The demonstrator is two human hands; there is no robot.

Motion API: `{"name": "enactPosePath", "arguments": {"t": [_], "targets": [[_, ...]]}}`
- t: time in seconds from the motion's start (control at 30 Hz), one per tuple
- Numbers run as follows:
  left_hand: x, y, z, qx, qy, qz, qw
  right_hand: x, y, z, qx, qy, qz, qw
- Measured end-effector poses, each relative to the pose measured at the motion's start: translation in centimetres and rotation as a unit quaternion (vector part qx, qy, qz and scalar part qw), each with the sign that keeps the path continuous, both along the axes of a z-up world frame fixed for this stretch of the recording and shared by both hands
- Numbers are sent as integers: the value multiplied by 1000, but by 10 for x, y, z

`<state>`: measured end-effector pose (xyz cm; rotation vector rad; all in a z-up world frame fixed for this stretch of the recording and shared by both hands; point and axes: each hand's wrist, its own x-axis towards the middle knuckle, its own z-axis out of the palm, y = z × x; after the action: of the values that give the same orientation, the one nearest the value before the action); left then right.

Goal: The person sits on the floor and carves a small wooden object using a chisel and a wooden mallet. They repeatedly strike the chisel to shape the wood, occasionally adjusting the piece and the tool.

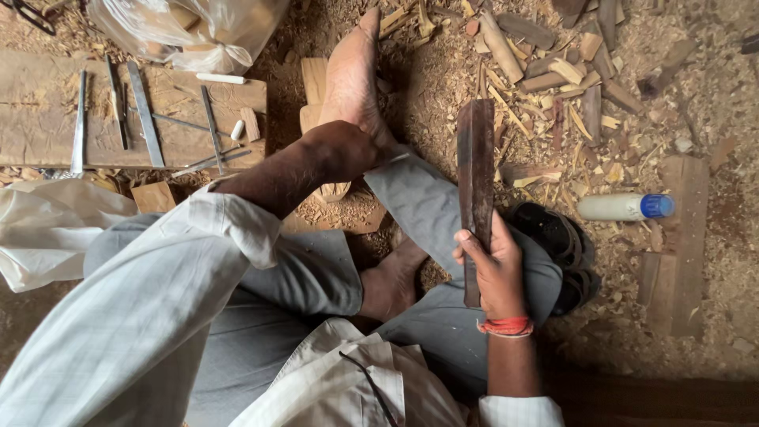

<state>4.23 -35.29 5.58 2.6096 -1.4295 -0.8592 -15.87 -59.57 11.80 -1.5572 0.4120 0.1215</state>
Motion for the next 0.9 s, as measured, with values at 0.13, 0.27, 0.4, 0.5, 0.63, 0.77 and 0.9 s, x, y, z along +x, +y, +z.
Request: {"name": "enactPosePath", "arguments": {"t": [0.13,0.27,0.4,0.5,0.63,0.77,0.9], "targets": [[9,-2,-4,-3,-10,-25,1000,-4,10,0,-9,-10,-13,1000],[20,-9,-14,-23,33,-62,997,-10,35,-18,-12,-50,-59,997],[26,-18,-15,2,154,-22,988,-14,48,-31,-401,-154,51,902],[24,-4,-9,-83,65,-4,994,-12,47,-31,-362,-133,60,921],[16,15,1,-56,102,23,993,-8,43,-24,-308,-82,-20,948],[15,16,14,-55,101,52,992,10,35,-17,-427,-85,100,895],[10,22,9,-40,54,42,997,15,31,-20,-341,-148,30,928]]}}
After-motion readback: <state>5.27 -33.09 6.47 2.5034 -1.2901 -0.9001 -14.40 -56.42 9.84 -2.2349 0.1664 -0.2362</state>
